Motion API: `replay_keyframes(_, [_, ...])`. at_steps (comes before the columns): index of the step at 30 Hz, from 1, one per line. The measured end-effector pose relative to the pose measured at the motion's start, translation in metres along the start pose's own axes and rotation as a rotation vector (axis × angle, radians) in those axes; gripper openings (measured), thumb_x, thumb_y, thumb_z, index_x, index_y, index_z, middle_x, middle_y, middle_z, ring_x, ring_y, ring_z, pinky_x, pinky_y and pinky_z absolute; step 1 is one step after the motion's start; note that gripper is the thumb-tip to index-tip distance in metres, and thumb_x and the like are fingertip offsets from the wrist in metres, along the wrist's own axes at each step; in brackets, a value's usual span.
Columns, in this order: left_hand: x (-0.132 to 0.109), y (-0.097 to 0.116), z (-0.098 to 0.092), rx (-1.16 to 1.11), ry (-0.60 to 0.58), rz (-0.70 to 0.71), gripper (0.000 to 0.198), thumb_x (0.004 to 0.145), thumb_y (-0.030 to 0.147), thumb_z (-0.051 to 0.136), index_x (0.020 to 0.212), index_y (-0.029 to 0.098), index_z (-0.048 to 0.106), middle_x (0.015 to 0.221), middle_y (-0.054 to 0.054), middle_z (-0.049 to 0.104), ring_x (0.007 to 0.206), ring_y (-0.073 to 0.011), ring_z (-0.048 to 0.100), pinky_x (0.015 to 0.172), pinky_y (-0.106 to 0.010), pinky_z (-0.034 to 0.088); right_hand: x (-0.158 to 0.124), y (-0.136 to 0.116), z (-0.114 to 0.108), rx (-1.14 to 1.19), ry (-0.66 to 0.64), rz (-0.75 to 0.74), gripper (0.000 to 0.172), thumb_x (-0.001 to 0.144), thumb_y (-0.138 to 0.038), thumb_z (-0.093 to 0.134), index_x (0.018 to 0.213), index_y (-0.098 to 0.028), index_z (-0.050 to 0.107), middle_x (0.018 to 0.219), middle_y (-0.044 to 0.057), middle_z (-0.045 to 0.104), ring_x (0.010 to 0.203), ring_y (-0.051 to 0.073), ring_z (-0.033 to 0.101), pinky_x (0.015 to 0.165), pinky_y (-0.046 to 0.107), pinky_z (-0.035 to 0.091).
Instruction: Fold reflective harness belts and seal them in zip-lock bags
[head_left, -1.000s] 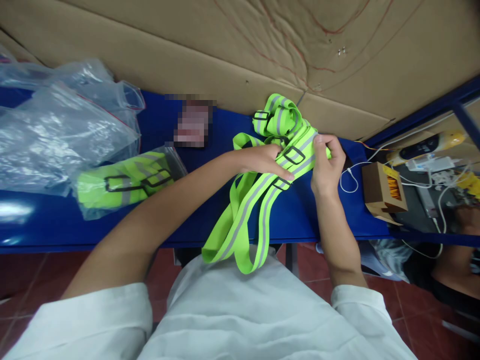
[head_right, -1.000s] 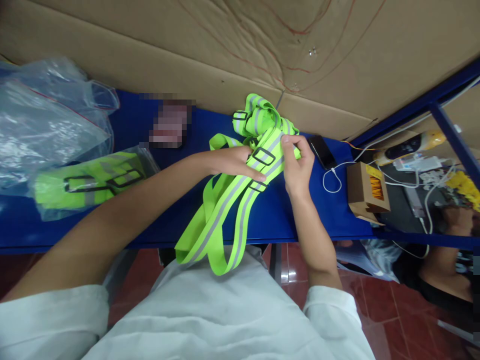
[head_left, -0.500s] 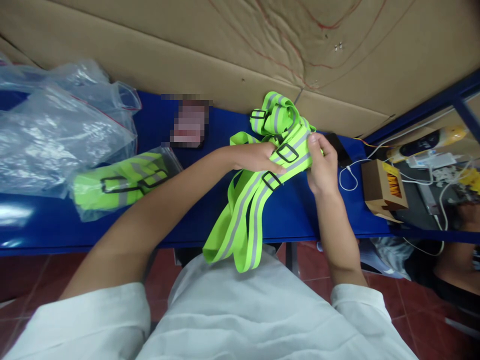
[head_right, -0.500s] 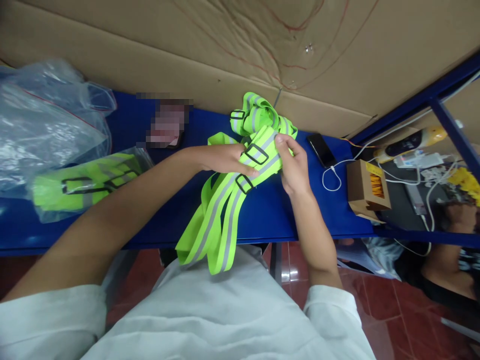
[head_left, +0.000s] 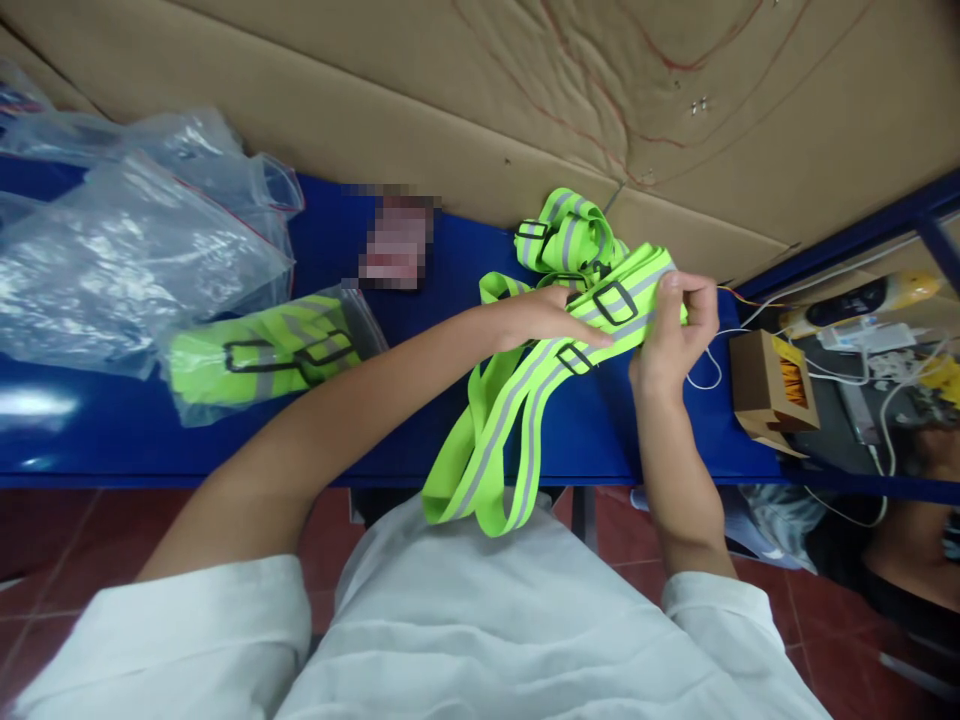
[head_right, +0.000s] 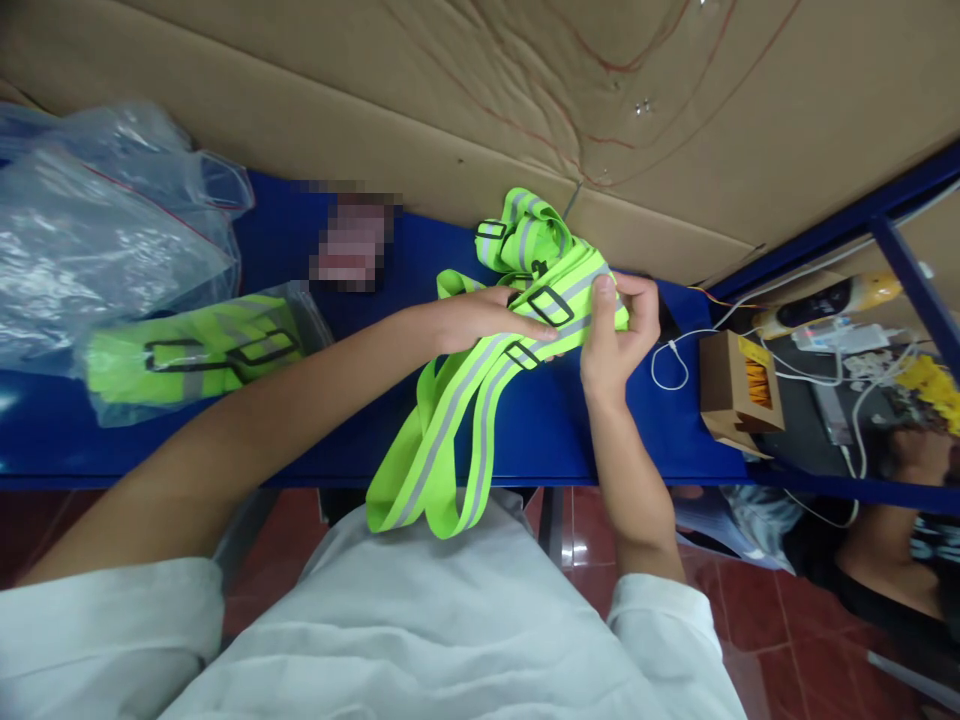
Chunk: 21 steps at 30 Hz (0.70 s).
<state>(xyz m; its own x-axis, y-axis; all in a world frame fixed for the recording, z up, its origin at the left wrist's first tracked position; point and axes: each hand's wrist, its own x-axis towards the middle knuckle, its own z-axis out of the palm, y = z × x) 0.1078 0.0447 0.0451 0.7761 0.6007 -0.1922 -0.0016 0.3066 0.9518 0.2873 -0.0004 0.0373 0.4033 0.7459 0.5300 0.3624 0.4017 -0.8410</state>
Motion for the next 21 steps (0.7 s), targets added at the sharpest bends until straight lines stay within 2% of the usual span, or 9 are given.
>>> replay_keyframes(3, [0.001,-0.002,0.004,-0.136,-0.062,-0.017,0.037,0.071,0.025,0.089,0.105,0.016,0.076,0.106,-0.009,0.081,0.096,-0.0241,0.077,0.095,-0.039,0.061,-0.003,-0.005,0.001,-0.076,0.157,-0.134,0.030,0.094,-0.054,0.069,0.086,-0.026,0.065,0.085,0.000,0.063,0.090,0.022,0.067,0.093,0.042,0.055])
replay_keyframes(7, [0.000,-0.007,0.003,-0.076,-0.184,-0.006,0.028,0.070,0.020,0.087,0.097,0.017,0.077,0.096,-0.006,0.082,0.094,-0.0234,0.077,0.095,-0.039,0.061,-0.001,0.003,0.006,0.009,0.135,-0.083,0.029,0.092,-0.053,0.071,0.083,-0.026,0.065,0.081,-0.002,0.062,0.084,0.020,0.066,0.089,0.039,0.055])
replay_keyframes(11, [-0.001,-0.003,-0.007,0.191,-0.178,0.065,0.025,0.070,0.024,0.082,0.094,0.017,0.076,0.095,-0.004,0.081,0.095,-0.0239,0.076,0.091,-0.036,0.060,0.001,0.012,0.010,0.227,0.035,0.117,0.030,0.090,-0.052,0.074,0.080,-0.026,0.062,0.076,-0.004,0.061,0.072,0.014,0.063,0.074,0.031,0.055])
replay_keyframes(14, [-0.005,0.008,-0.020,0.411,-0.199,0.098,0.032,0.070,0.029,0.081,0.098,0.014,0.074,0.095,-0.004,0.080,0.094,-0.0234,0.075,0.089,-0.033,0.057,0.000,0.011,0.013,0.297,-0.044,0.258,0.034,0.090,-0.052,0.075,0.077,-0.025,0.059,0.072,-0.006,0.059,0.065,0.012,0.059,0.066,0.028,0.055])
replay_keyframes(17, [-0.009,0.015,-0.030,0.498,-0.291,0.086,0.036,0.071,0.035,0.081,0.100,0.015,0.074,0.097,-0.003,0.080,0.091,-0.0217,0.074,0.086,-0.030,0.057,-0.002,0.013,0.014,0.332,-0.156,0.402,0.030,0.089,-0.053,0.076,0.084,-0.026,0.064,0.079,-0.004,0.067,0.074,0.015,0.067,0.074,0.031,0.060])
replay_keyframes(19, [-0.010,0.016,-0.034,0.506,-0.340,0.099,0.032,0.071,0.033,0.082,0.097,0.016,0.074,0.096,-0.002,0.080,0.090,-0.0215,0.074,0.085,-0.030,0.057,-0.002,0.016,0.014,0.337,-0.280,0.512,0.030,0.088,-0.055,0.076,0.095,-0.026,0.069,0.090,-0.002,0.074,0.086,0.019,0.073,0.081,0.037,0.063])
replay_keyframes(21, [-0.009,0.014,-0.034,0.482,-0.372,0.122,0.026,0.072,0.030,0.081,0.093,0.017,0.074,0.094,-0.002,0.080,0.088,-0.0218,0.074,0.083,-0.032,0.057,-0.002,0.020,0.013,0.307,-0.382,0.559,0.034,0.087,-0.057,0.076,0.102,-0.027,0.071,0.096,0.000,0.076,0.096,0.023,0.075,0.085,0.041,0.064])
